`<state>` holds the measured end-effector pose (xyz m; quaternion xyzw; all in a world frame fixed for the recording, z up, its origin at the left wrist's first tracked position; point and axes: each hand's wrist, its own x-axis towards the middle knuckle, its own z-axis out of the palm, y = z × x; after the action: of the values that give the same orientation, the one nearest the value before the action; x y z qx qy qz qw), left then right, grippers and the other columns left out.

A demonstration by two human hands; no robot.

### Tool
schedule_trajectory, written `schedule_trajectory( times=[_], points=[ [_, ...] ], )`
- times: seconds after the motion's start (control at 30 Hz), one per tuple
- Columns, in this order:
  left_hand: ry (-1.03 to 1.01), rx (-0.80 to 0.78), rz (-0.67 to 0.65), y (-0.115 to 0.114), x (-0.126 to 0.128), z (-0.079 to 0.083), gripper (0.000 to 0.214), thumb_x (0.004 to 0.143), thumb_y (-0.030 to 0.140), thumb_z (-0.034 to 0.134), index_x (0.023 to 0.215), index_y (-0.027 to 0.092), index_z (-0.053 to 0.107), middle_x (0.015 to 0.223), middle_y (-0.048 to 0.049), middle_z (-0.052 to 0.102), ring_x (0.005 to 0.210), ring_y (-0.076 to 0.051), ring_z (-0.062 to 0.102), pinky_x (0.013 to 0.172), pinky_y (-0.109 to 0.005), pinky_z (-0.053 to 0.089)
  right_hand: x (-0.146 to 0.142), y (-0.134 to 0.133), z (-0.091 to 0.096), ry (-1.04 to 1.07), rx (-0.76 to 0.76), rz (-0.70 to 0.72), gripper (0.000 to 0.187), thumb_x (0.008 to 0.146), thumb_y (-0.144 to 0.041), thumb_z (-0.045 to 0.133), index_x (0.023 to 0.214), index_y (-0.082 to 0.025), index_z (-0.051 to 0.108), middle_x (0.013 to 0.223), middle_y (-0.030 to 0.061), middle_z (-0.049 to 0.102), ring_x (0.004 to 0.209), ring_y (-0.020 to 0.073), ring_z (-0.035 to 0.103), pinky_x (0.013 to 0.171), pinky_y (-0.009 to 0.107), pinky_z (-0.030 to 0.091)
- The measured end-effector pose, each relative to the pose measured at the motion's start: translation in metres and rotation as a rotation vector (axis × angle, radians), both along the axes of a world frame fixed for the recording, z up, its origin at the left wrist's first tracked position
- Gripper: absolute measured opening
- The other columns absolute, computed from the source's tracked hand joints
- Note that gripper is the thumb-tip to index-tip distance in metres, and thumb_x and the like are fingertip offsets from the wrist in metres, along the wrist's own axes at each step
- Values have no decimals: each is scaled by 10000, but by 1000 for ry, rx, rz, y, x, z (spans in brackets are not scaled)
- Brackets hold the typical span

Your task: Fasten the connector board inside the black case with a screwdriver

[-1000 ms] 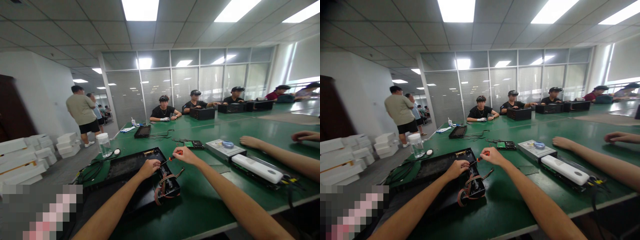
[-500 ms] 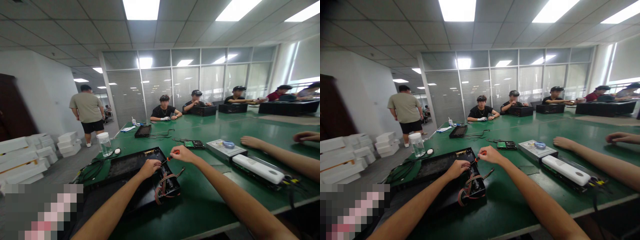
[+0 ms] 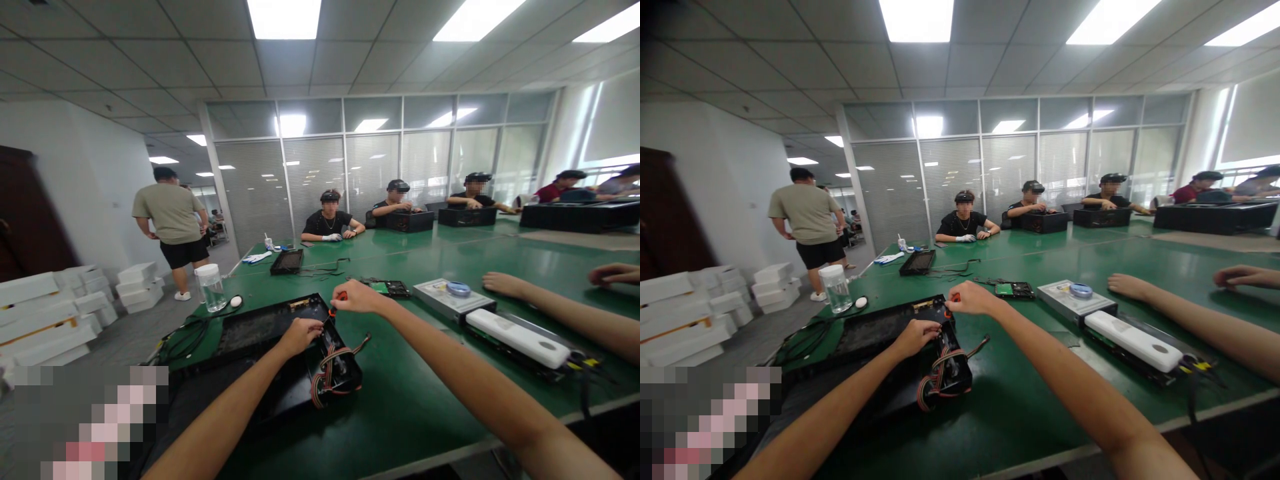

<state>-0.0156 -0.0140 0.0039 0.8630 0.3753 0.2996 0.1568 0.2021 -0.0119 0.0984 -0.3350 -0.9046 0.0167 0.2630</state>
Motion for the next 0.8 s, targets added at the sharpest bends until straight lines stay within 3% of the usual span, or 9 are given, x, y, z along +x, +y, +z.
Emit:
schedule_trajectory(
  times=[0.27,0.8],
  points=[
    [-9,-34,-5,0,-1,-3,229,771,179,512,958,165,643,914,-29,670,818,-141,621,780,-232,463,-3,-1,3,-16,-21,-9,194,705,-281,539,699,-138,671,573,-1,597,498,85,457,499,185,309],
    [89,47,-25,-2,-4,2,198,788,171,492,902,185,654,904,-9,670,847,-144,605,779,-212,423,-16,-2,13,-117,62,-24,228,726,-309,524,704,-144,680,595,25,623,517,96,470,512,197,295]
  ],
)
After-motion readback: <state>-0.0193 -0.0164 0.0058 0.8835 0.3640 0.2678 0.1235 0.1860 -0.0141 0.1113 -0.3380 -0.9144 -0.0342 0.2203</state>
